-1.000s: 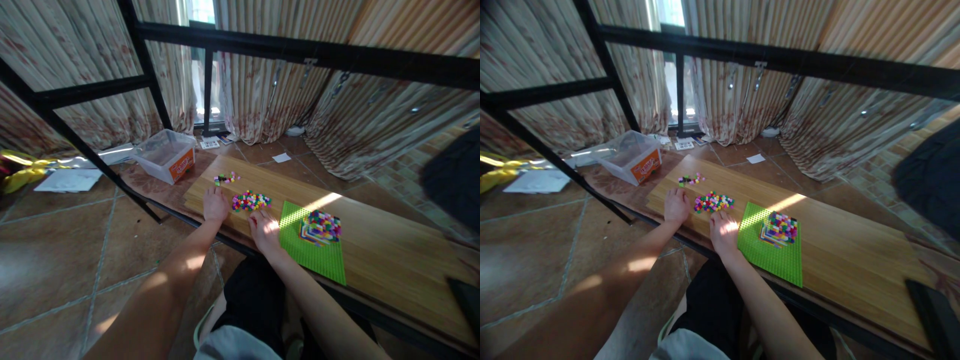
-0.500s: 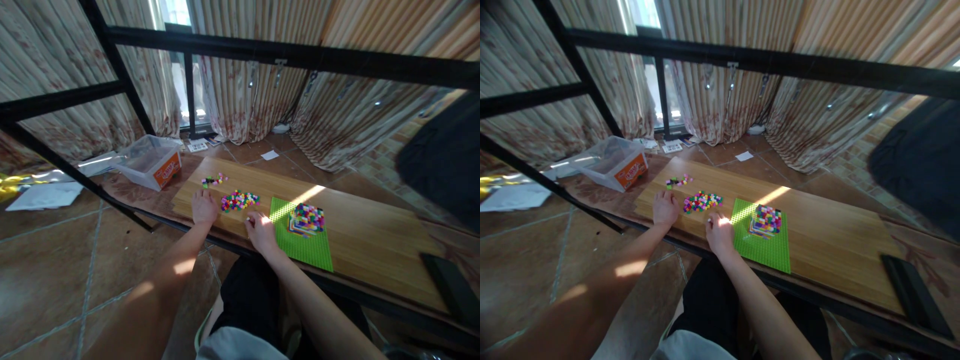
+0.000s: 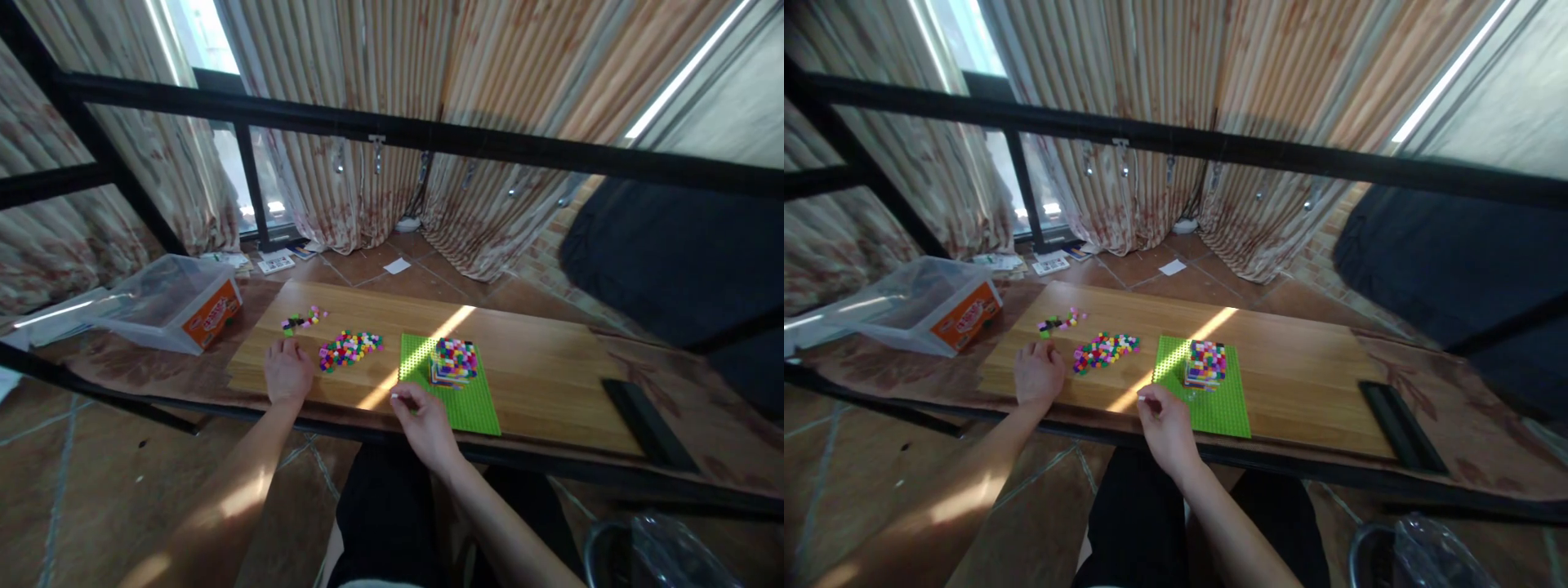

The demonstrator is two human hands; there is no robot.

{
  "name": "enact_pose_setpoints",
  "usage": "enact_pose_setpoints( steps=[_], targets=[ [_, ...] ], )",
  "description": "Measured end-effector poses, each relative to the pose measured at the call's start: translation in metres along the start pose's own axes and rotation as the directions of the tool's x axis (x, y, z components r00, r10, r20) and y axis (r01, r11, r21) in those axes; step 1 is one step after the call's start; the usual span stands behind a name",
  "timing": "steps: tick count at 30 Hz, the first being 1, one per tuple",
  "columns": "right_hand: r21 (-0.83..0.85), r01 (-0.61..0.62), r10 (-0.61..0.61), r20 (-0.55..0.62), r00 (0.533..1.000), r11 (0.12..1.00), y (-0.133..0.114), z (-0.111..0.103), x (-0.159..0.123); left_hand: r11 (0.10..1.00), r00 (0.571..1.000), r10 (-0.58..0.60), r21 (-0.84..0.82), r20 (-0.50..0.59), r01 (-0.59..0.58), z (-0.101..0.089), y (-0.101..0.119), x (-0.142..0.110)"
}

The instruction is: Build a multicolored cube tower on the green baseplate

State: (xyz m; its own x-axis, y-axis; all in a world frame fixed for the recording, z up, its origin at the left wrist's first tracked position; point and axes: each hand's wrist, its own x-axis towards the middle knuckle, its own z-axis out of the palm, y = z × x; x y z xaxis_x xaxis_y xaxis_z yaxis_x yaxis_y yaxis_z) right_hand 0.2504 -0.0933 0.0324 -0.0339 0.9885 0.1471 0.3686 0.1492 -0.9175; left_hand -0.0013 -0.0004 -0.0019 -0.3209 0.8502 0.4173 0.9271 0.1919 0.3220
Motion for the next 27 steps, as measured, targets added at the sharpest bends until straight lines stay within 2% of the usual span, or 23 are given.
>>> enact_pose_setpoints(
  steps=[7,10,12,15,17,19,23,27],
  targets=[
    [0.249,-0.057,0.111,-0.209,0.972,0.967,0.005,-0.061,-0.013,1.0,1.0,-0.008,0.006,0.0,0.008,0.002,-0.001,0.001],
    [0.252,-0.026,0.109,-0.322,0.94,0.967,0.004,-0.078,-0.006,1.0,1.0,-0.013,0.02,-0.005,0.013,0.002,0.0,0.001],
    [0.167,-0.007,0.068,-0.357,0.932,0.986,0.002,-0.087,0.002,1.0,1.0,-0.009,0.026,-0.005,0.009,0.001,0.0,0.001],
    [-0.11,0.013,-0.053,-0.364,0.93,0.994,-0.003,-0.098,0.017,1.0,1.0,-0.007,0.025,-0.003,0.007,0.0,0.001,0.001],
    [-0.32,0.045,-0.158,-0.336,0.928,0.947,-0.005,-0.102,0.026,1.0,1.0,-0.007,0.019,-0.008,0.007,0.0,0.001,0.001],
    [-0.457,0.102,-0.254,-0.283,0.925,0.883,-0.005,-0.104,0.035,1.0,1.0,-0.008,0.008,-0.013,0.008,0.0,0.001,0.001],
    [-0.553,0.227,-0.377,-0.173,0.91,0.802,0.002,-0.106,0.046,1.0,1.0,-0.008,-0.001,-0.015,0.008,0.001,0.0,0.001],
    [-0.565,0.278,-0.419,-0.134,0.898,0.777,0.01,-0.106,0.052,1.0,1.0,-0.004,0.013,-0.017,0.005,0.001,0.001,0.001]
  ],
)
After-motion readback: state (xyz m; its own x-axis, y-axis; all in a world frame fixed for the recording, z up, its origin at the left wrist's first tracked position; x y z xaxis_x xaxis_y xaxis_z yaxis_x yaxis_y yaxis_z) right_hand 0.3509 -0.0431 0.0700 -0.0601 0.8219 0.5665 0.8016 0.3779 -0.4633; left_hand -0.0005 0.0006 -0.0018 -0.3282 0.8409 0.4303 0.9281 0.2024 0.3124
